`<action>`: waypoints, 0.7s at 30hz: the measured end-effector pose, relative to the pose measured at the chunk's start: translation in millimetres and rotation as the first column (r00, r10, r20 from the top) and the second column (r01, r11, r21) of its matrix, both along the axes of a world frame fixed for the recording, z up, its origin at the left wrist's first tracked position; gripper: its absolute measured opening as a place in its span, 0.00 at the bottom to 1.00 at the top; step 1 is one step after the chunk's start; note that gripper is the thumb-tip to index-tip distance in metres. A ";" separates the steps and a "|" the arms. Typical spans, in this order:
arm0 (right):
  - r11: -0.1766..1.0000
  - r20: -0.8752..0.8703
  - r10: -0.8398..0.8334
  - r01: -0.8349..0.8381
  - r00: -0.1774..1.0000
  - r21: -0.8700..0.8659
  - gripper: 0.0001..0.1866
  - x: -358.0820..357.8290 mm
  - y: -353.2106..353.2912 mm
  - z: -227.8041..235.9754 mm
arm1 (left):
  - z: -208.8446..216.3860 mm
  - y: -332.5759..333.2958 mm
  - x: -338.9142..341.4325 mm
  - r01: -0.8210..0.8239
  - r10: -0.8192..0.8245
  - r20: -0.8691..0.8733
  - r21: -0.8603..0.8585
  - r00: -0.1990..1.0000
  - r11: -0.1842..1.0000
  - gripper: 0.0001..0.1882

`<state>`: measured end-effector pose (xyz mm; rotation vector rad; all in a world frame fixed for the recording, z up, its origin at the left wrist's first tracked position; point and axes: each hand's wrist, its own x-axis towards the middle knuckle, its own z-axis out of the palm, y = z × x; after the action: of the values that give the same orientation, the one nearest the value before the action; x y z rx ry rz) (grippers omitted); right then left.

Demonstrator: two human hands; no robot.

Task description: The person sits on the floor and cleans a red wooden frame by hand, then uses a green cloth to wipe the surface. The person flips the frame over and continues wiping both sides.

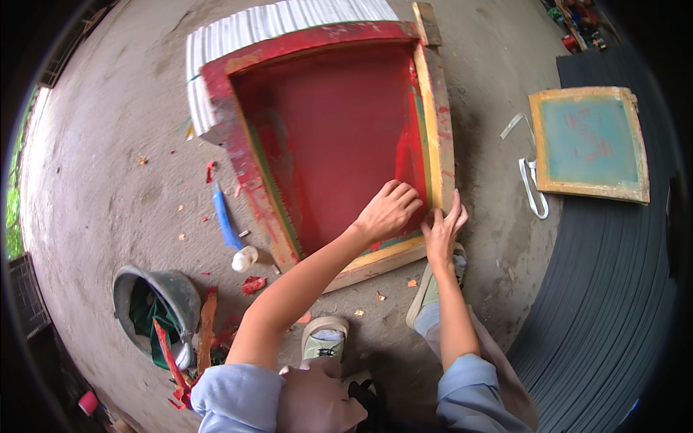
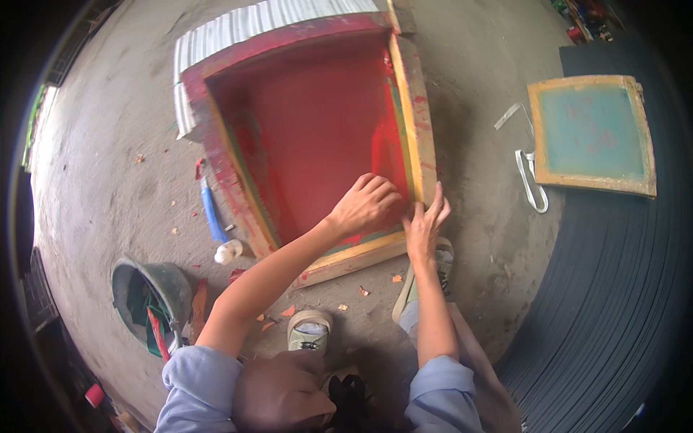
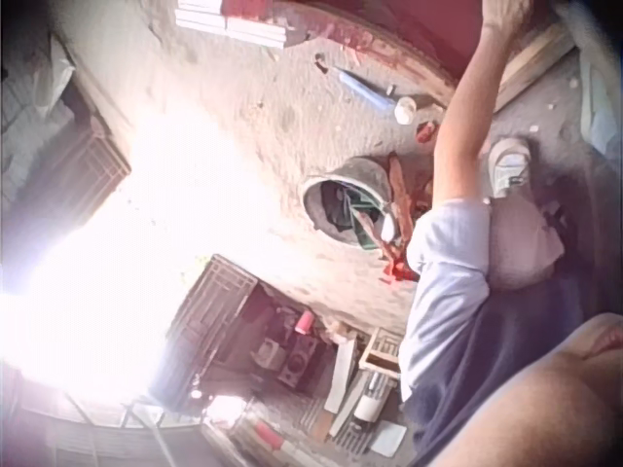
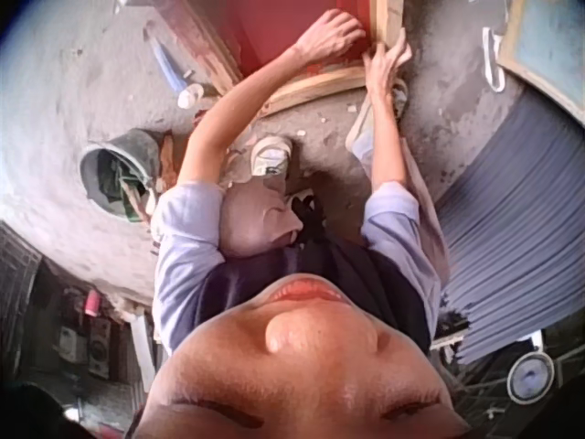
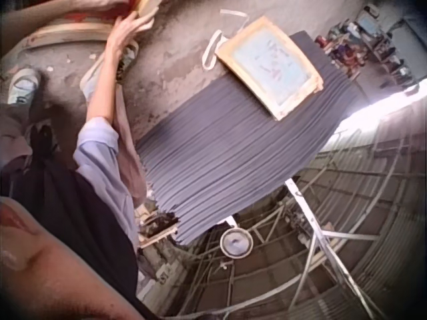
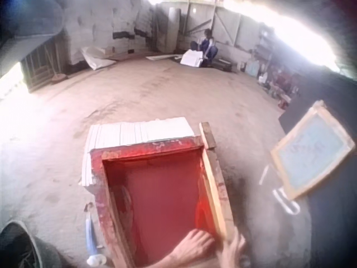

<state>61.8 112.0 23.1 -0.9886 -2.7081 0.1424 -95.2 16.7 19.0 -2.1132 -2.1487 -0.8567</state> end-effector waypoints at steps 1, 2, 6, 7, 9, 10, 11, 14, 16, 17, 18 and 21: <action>1.000 -0.011 0.005 -0.005 1.000 -0.029 0.17 -0.1 -3.4 0.0 | 0.9 10.6 1.8 0.046 -0.047 -0.022 -0.077 0.999 0.996 0.16; 0.998 -0.024 0.009 -0.010 1.000 -0.057 0.18 -0.3 -6.2 -1.5 | 1.2 19.2 2.2 0.090 -0.097 -0.040 -0.154 0.994 0.984 0.16; 1.000 -0.070 -0.007 0.008 0.998 0.009 0.21 -1.2 -7.9 -5.6 | -4.0 37.4 4.7 0.126 -0.125 0.017 -0.114 0.992 0.986 0.17; 1.000 -0.082 -0.022 0.023 0.996 0.013 0.20 0.9 -7.0 -6.5 | -8.2 41.0 5.2 0.163 -0.163 0.004 -0.075 0.987 0.984 0.15; 0.999 -0.106 -0.043 0.046 0.993 0.021 0.18 4.5 -8.3 -7.3 | -14.8 46.8 3.3 0.230 -0.230 -0.026 0.001 0.973 0.973 0.13; 0.997 -0.119 -0.082 0.083 0.990 0.004 0.17 5.4 -12.8 -7.2 | -18.5 48.6 1.1 0.263 -0.263 -0.032 0.008 0.964 0.965 0.12; 0.993 -0.130 -0.120 0.119 0.984 -0.014 0.16 5.4 -19.4 -7.3 | -22.0 49.7 -1.3 0.295 -0.294 -0.039 0.016 0.955 0.955 0.11; 0.973 -0.124 -0.231 0.231 0.965 -0.011 0.16 8.3 -28.8 -11.3 | -24.7 53.2 -2.8 0.328 -0.322 -0.101 0.047 0.941 0.944 0.08; 0.951 -0.096 -0.308 0.305 0.947 -0.047 0.18 1.6 -36.6 -6.3 | -26.9 55.1 -1.6 0.325 -0.314 -0.148 0.056 0.938 0.944 0.09; 0.941 -0.094 -0.338 0.339 0.936 -0.014 0.20 -1.8 -35.8 -7.7 | -27.9 55.6 -1.4 0.328 -0.318 -0.140 0.057 0.938 0.943 0.09; 0.930 -0.080 -0.367 0.367 0.927 -0.013 0.19 -3.6 -34.5 -9.2 | -27.7 56.6 -0.9 0.331 -0.321 -0.132 0.059 0.938 0.942 0.09; 0.904 -0.069 -0.426 0.427 0.902 -0.008 0.17 -6.3 -32.6 -12.7 | -27.6 56.4 -0.3 0.331 -0.322 -0.117 0.061 0.939 0.942 0.09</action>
<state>55.5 79.4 10.4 -1.5151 -2.3577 0.0806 -95.5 73.0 -8.6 -2.4529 -1.7100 -0.8109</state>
